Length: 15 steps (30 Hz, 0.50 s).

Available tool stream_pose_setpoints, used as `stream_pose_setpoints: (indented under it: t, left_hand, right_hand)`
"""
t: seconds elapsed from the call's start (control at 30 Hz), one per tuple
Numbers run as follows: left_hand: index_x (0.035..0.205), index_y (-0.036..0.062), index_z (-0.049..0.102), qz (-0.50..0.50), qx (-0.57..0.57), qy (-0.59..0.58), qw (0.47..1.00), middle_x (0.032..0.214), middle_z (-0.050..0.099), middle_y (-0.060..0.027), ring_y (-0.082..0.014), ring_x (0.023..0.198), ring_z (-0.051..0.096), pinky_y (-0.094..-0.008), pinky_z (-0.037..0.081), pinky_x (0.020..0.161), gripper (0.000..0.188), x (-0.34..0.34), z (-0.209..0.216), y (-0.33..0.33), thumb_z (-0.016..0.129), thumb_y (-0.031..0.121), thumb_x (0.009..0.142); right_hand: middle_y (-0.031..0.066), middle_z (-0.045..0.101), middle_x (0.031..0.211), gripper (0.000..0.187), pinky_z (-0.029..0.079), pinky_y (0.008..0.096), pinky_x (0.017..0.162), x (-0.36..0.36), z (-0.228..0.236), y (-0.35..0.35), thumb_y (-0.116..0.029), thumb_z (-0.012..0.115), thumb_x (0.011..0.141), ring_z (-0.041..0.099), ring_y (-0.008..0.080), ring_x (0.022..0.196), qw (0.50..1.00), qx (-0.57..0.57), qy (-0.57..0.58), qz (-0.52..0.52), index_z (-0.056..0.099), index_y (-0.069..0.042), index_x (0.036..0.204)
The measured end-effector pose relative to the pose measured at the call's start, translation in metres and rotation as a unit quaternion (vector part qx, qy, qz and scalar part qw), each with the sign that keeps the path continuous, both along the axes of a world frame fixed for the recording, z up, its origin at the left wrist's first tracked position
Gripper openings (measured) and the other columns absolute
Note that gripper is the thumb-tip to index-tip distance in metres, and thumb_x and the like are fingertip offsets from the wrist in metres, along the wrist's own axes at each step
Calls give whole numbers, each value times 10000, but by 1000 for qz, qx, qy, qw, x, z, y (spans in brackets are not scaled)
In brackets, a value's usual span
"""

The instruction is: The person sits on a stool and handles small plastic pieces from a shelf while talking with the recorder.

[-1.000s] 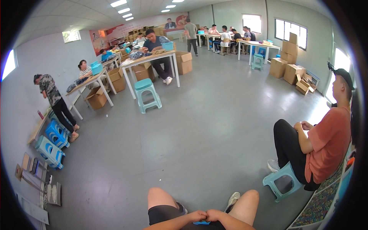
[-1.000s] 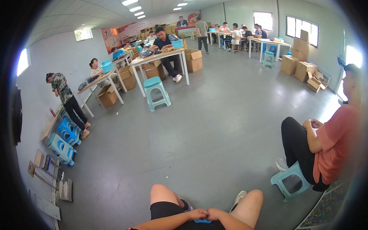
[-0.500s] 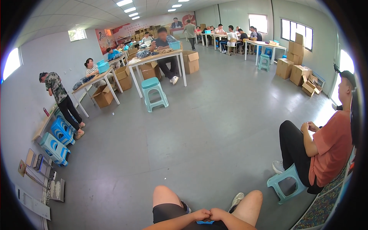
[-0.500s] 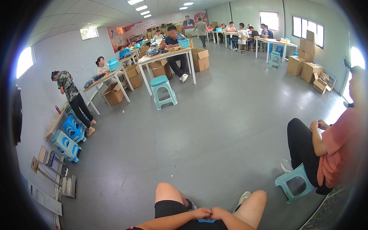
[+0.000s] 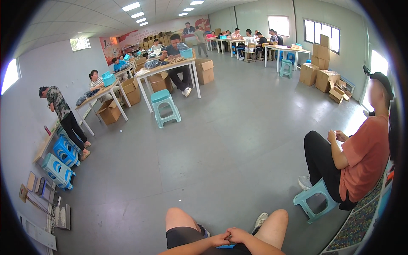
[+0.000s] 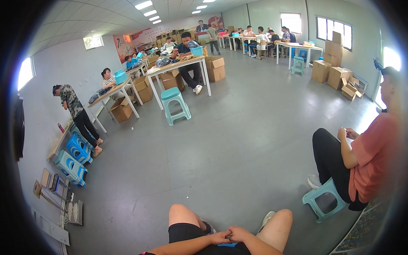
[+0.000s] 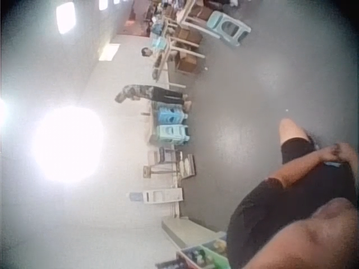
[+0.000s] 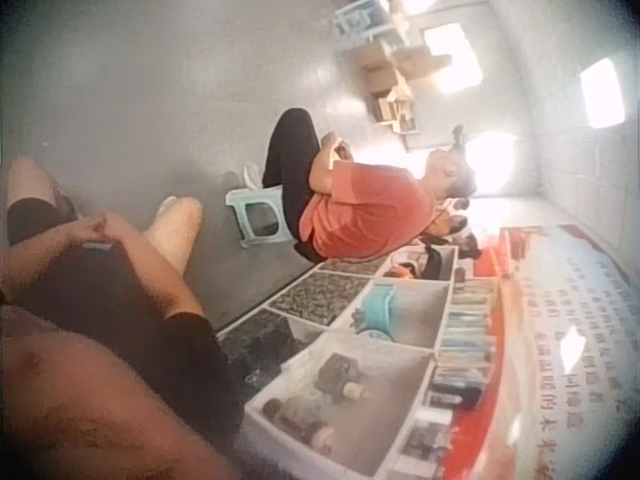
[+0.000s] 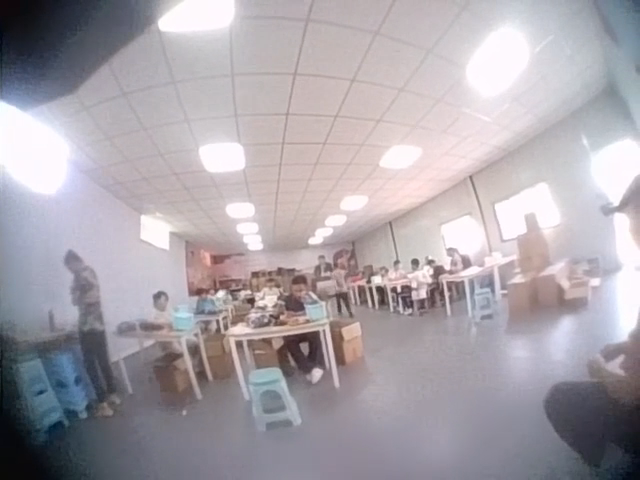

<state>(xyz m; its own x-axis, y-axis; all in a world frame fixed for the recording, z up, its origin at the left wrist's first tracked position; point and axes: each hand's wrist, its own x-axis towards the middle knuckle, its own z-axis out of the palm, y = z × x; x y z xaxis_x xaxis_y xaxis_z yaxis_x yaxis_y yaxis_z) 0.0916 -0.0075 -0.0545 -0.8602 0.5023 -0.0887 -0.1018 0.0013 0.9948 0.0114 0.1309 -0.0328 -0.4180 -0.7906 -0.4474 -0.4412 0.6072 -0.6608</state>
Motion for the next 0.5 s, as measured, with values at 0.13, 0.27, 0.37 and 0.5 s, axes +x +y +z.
stream_pose_setpoints:
  t: [0.13, 0.27, 0.37, 0.5]
  left_hand:
    - [1273, 4, 55, -67, -47, -67, 994, 843, 550, -50, -126, 771, 503, -257, 403, 706, 690, 0, -7, -7, 500, 89, 752]
    - [1281, -5, -96, -77, -25, -87, 993, 843, 562, -81, -145, 778, 516, -265, 409, 726, 783, -1, 1, -3, 489, 106, 773]
    - [1271, -21, -149, -79, -31, -93, 992, 859, 571, -94, -155, 789, 523, -265, 411, 738, 822, -1, 10, -3, 491, 117, 774]
    - [1255, -63, -158, -87, -68, -87, 990, 886, 575, -109, -158, 811, 527, -263, 410, 749, 837, 0, -1, -8, 495, 111, 762]
  right_hand:
    - [163, 500, 1046, 481, 444, 382, 761, 3, 12, -2, -245, 623, 652, 507, 317, 953, 998, -60, 28, -10, 479, -68, 1075]
    - [187, 479, 1099, 582, 434, 375, 791, 2, -5, 2, -223, 630, 646, 500, 323, 979, 997, -67, 26, -8, 412, -42, 1154]
    - [210, 454, 1154, 726, 416, 362, 833, 2, -11, 3, -229, 633, 648, 481, 329, 1027, 996, -68, 52, -9, 283, -13, 1246]
    - [218, 445, 1179, 846, 403, 355, 858, 2, 1, 1, -239, 641, 649, 461, 328, 1064, 998, -66, -7, -17, 148, -1, 1294]
